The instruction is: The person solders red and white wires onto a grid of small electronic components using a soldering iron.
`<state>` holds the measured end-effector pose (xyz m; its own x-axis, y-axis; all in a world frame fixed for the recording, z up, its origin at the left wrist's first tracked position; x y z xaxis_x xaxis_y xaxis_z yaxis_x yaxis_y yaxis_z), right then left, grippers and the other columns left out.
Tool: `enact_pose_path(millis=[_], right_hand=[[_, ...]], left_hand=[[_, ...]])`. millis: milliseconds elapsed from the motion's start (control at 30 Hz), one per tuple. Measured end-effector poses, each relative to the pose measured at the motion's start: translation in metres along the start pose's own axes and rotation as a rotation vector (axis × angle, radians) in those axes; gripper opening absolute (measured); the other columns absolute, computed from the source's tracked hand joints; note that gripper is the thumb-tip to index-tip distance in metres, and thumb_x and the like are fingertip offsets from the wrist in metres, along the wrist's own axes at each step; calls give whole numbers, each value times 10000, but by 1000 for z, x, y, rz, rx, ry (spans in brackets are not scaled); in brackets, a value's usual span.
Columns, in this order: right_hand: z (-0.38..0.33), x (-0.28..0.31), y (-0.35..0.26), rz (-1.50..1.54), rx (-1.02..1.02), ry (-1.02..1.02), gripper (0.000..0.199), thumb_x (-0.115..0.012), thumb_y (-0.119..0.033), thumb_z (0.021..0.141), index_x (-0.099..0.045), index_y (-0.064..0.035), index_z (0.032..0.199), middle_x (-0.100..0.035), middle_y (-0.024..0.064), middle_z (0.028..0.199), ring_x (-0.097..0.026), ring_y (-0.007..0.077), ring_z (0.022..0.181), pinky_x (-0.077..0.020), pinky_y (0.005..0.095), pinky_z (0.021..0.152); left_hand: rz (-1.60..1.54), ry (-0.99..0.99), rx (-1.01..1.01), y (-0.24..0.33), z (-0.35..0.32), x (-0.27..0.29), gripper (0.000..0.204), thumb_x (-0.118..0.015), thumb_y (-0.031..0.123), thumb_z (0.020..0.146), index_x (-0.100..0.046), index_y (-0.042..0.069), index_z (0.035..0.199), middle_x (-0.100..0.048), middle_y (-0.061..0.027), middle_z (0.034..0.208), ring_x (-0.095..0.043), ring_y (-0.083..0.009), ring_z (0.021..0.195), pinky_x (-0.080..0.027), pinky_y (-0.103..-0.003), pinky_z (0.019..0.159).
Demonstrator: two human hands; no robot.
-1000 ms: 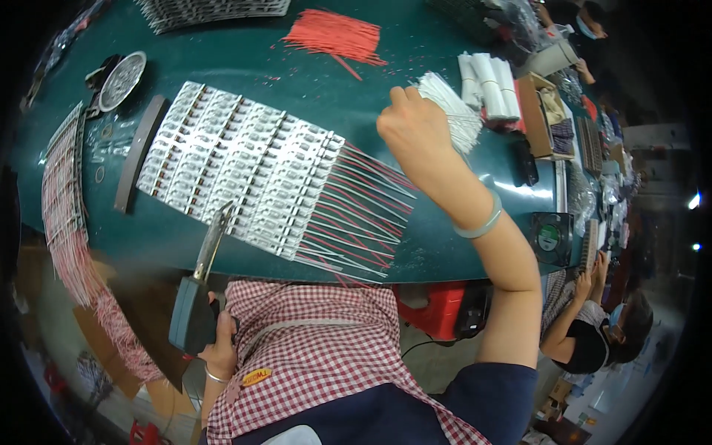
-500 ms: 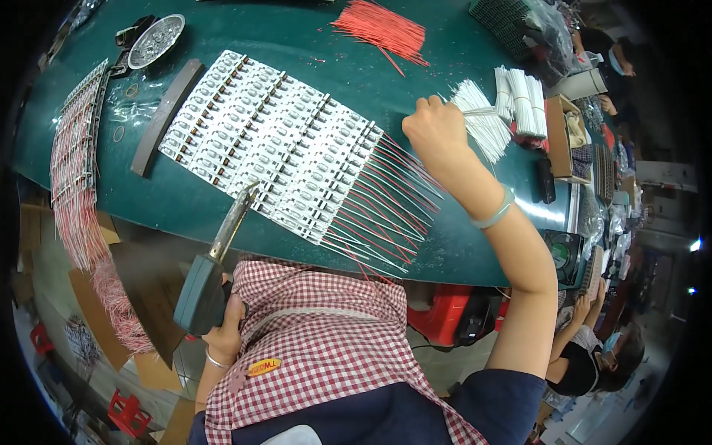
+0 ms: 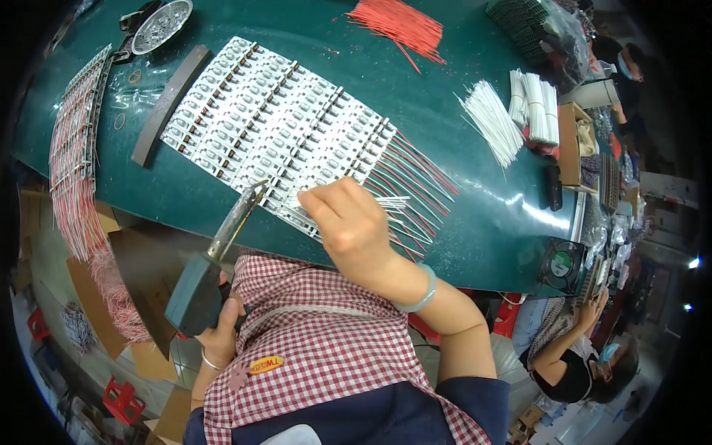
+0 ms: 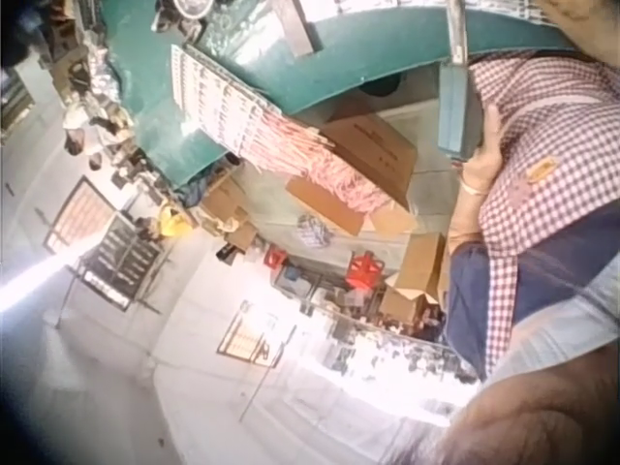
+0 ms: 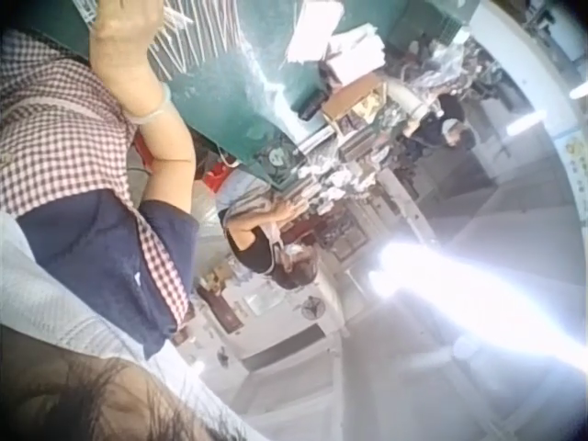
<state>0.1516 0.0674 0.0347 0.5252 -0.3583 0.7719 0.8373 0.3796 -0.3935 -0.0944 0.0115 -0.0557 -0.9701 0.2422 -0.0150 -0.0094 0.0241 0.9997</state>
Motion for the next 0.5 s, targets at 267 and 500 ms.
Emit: enact_pose_path(millis=[267,500], right_hand=[[-10,-23,-10,-80,71,-42,349,-679,-13,720,-700,57,1061,-667,122,972,-607,262,832,-523,358,695],[-8,-26,-9,-63,74,-60,347,-674,-11,722,-697,63,1061,-652,126,979,-596,263,849,-524,355,706]], left_hand=[[283,44,-22,12,-1,4,198,-756,88,925,-705,-41,1067,-713,-117,931,-695,-226,788,-552,-338,697],[396,-35,-72,7,0,-3,212,-788,53,844,-717,-49,1015,-701,-169,929,-707,-302,762,-562,-359,663]])
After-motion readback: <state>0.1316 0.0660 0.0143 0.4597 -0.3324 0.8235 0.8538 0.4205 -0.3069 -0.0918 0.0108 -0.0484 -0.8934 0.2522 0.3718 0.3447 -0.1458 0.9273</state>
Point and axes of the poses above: each hand's wrist, its own z-axis towards the middle knuckle, its own x-axis out of the back of the hand, y = z × x, the point moved 9 cm from there along z, towards the middle knuckle
